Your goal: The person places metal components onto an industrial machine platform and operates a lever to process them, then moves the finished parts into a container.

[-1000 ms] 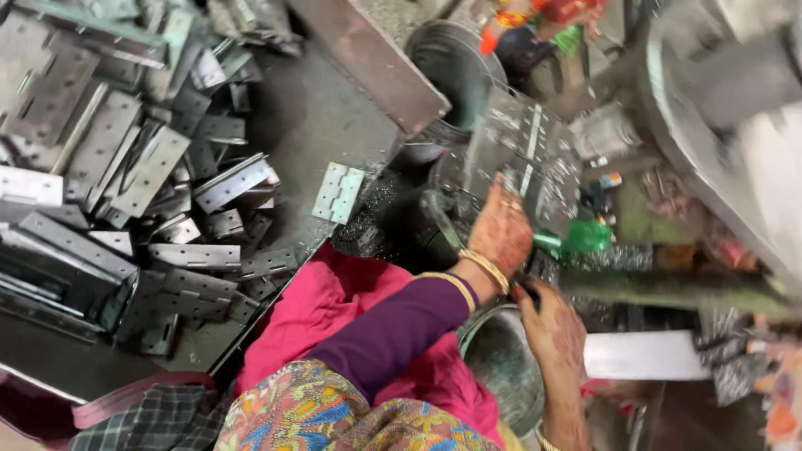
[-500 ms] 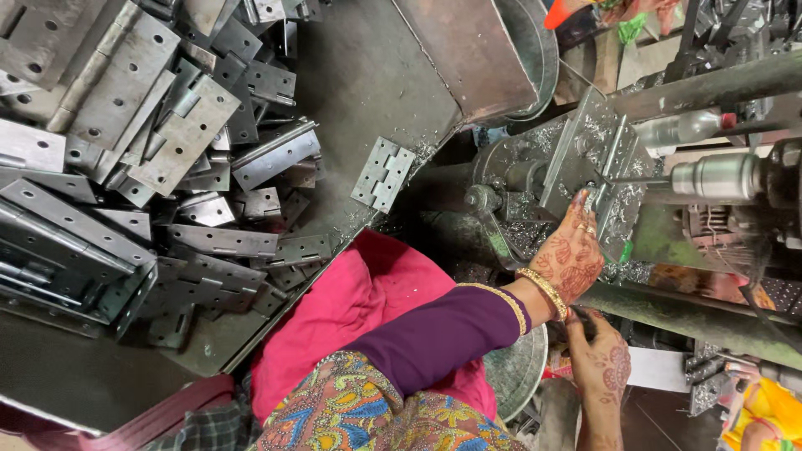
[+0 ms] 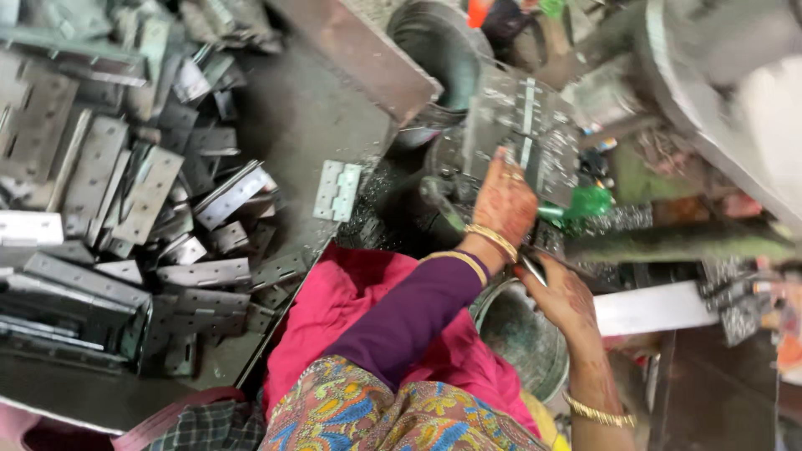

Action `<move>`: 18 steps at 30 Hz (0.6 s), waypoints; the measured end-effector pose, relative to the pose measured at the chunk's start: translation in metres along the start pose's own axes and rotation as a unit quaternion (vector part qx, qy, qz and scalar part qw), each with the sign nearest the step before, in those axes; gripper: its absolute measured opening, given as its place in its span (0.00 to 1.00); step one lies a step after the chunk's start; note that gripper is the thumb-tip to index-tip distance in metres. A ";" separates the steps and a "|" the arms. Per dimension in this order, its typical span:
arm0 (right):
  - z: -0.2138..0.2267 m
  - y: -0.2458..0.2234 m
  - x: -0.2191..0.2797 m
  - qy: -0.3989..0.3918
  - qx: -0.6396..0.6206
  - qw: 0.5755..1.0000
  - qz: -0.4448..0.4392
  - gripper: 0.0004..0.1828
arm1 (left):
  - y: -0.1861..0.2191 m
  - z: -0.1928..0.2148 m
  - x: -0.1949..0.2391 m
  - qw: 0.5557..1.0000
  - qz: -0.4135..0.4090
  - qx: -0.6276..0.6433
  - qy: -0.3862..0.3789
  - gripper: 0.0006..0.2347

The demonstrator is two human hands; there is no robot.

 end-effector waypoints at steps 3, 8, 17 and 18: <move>0.003 -0.009 -0.004 0.023 0.078 0.993 0.085 0.33 | -0.004 -0.001 -0.011 0.997 0.046 -0.057 0.033 0.14; -0.018 0.011 -0.027 0.019 0.070 0.991 0.115 0.35 | -0.009 -0.001 -0.021 0.991 0.059 -0.117 0.005 0.18; -0.131 0.067 -0.047 0.066 -0.088 0.987 0.117 0.25 | -0.010 0.014 -0.022 0.983 0.085 -0.159 -0.015 0.17; -0.134 0.069 -0.045 0.053 -0.076 0.991 0.099 0.25 | -0.011 0.013 -0.016 0.985 0.086 -0.148 -0.018 0.16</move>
Point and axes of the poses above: each hand's wrist, its own x-axis away from the middle knuckle, its own z-axis out of the back of the hand, y = z × x, the point moved 8 cm from there along -x, towards the middle knuckle, and after that the axes turned 10 degrees about z, right-handed, at the moved point
